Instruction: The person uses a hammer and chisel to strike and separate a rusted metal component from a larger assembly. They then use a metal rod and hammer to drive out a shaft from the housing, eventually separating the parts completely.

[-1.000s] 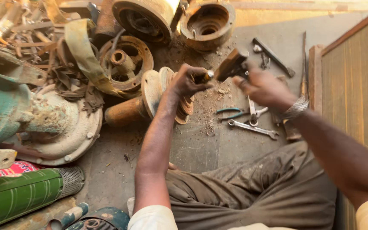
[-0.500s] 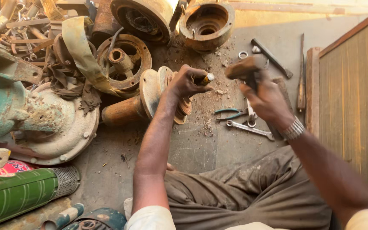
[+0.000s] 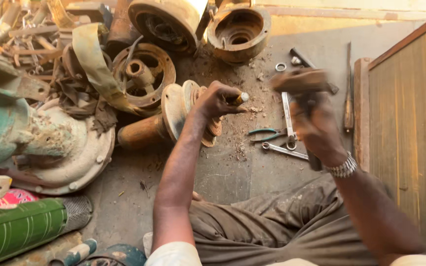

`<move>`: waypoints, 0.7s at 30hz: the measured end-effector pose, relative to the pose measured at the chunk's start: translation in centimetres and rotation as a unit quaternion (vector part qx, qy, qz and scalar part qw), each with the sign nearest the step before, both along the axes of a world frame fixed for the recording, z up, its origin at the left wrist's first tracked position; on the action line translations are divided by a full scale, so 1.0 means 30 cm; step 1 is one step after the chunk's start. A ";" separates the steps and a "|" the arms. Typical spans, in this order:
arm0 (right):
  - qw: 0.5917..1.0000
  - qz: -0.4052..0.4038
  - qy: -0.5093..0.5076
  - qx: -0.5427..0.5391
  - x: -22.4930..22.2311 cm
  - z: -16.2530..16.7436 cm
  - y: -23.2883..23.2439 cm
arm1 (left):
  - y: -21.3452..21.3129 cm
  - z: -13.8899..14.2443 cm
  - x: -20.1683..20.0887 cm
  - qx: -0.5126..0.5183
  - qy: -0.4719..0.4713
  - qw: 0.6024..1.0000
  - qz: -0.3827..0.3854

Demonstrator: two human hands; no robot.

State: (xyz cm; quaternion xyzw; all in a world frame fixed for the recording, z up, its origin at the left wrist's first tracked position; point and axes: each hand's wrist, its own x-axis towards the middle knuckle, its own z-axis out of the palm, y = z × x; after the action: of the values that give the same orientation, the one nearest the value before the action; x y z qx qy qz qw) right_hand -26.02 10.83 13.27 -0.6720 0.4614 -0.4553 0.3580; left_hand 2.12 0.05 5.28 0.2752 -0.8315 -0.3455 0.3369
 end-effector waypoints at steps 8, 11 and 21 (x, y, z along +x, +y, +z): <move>0.966 -0.041 0.190 0.173 0.128 -0.150 -0.033 | 0.009 -0.020 0.004 -0.004 0.004 1.000 0.011; 0.969 -0.058 0.198 0.138 0.043 -0.109 -0.021 | 0.015 -0.039 0.007 0.039 -0.012 0.999 0.019; 0.972 -0.053 0.188 0.134 0.134 -0.097 -0.030 | 0.011 -0.035 0.007 0.036 -0.030 0.999 0.015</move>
State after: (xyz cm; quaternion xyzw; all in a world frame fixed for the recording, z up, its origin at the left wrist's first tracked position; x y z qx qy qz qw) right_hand -22.00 9.95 10.36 -0.6660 0.6121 -0.2736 0.3270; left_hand 2.32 0.38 4.24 0.3100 -0.8240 -0.3614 0.3070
